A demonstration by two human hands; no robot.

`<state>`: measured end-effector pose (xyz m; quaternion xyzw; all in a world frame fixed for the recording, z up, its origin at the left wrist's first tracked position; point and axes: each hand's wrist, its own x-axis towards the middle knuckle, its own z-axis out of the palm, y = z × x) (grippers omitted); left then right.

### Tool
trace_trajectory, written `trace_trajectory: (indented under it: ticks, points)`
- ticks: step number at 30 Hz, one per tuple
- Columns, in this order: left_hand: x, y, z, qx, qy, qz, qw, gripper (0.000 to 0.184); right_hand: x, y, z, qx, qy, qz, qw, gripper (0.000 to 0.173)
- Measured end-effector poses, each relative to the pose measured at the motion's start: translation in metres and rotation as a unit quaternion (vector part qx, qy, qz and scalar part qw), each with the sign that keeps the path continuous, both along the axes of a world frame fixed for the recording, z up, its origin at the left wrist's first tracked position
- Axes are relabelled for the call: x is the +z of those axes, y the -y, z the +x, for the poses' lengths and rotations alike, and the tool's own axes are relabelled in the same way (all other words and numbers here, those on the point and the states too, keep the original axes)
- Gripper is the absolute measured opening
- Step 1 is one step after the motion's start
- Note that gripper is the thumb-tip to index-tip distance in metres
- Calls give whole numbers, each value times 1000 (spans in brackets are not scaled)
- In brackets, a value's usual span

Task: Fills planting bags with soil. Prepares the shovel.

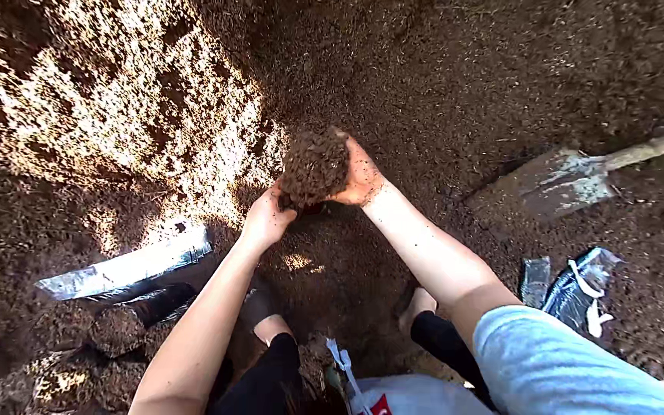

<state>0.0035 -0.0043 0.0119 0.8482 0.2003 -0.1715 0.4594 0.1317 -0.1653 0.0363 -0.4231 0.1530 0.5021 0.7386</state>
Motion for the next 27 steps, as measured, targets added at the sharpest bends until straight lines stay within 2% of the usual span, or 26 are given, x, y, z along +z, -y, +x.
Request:
trace_trajectory:
  ticks: [3,4,5,6,7,9,10,11,12,15,17,19,20,22,24,27]
  points:
    - [3,3,-4,2,9,15,1000,54,6,6,-27,3,63,-60,996,37]
    - [3,4,-6,1,14,18,1000,55,7,6,-35,-1,102,-86,991,34]
    - [2,6,-6,-4,16,18,1000,62,7,6,-41,16,160,-116,980,37]
    - [0,6,-6,-11,17,21,1000,69,5,5,-47,53,244,-149,957,40]
    - [-2,6,-5,-19,19,22,999,73,3,2,-52,104,351,-196,910,40]
    - [-3,5,-2,-33,26,31,999,76,-3,-6,-59,214,509,-311,774,40]
    - [-2,6,-2,-38,29,34,998,75,-6,-11,-61,257,541,-347,722,40]
    - [-2,7,-2,-44,29,39,998,74,-6,-15,-61,286,549,-359,699,40]
    - [0,7,-3,-46,29,42,998,72,0,-17,-58,305,540,-353,700,40]
    - [6,-2,-6,-28,35,35,998,63,34,-9,-41,308,506,-291,751,35]
    - [7,-10,-9,-12,31,40,999,58,45,5,-33,288,482,-286,777,35]
    - [13,-16,-9,-3,10,76,997,51,31,17,-27,252,454,-332,787,35]
    - [15,-17,-8,-3,-14,98,995,54,18,22,-24,250,429,-356,791,37]
    - [16,-16,-4,-29,-79,136,987,64,-15,29,-25,281,377,-380,796,52]
    - [10,-16,3,-77,-126,140,979,65,-36,29,-30,320,386,-394,771,59]
    - [0,-11,6,-120,-128,159,972,51,-42,22,-33,367,464,-397,702,45]
